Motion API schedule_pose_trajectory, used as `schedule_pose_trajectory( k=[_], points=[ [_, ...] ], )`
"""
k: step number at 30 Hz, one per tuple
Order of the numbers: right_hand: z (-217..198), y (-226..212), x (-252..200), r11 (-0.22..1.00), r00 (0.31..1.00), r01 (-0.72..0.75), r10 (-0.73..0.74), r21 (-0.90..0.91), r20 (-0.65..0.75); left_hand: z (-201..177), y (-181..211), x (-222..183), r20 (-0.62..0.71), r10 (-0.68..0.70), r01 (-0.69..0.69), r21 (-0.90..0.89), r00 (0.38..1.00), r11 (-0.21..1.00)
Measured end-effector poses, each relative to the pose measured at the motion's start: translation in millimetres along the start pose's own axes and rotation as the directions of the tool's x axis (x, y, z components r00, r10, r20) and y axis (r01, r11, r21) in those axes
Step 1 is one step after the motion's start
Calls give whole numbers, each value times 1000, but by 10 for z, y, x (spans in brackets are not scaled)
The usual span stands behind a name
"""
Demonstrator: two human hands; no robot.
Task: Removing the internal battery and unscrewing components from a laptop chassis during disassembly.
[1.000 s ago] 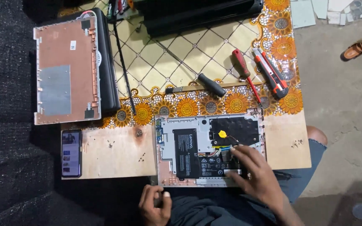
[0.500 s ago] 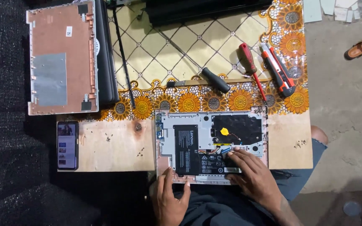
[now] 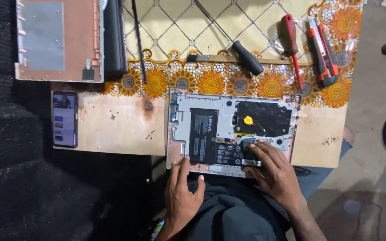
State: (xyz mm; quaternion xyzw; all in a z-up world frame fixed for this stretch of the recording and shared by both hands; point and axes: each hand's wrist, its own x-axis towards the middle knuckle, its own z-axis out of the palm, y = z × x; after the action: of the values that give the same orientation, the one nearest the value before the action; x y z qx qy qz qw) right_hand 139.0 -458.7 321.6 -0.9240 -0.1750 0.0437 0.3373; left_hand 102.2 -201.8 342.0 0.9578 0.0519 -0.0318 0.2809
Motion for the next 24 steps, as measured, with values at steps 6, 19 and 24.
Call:
schedule_pose_trajectory(
  k=[6, 19, 24],
  points=[
    [9, 34, -141, 1000, 986, 1, -6, -31, -169, -23, 4, -67, 55, -168, 170, -36, 984, 985],
    [-152, -11, -47, 988, 999, 40, -43, -150, -14, -56, 141, -164, 472, -322, 566, -599, 821, 566],
    [-129, 80, -37, 976, 998, 8, 7, -219, 68, -55, 50, -123, 512, -395, 604, -782, 763, 153]
  ],
)
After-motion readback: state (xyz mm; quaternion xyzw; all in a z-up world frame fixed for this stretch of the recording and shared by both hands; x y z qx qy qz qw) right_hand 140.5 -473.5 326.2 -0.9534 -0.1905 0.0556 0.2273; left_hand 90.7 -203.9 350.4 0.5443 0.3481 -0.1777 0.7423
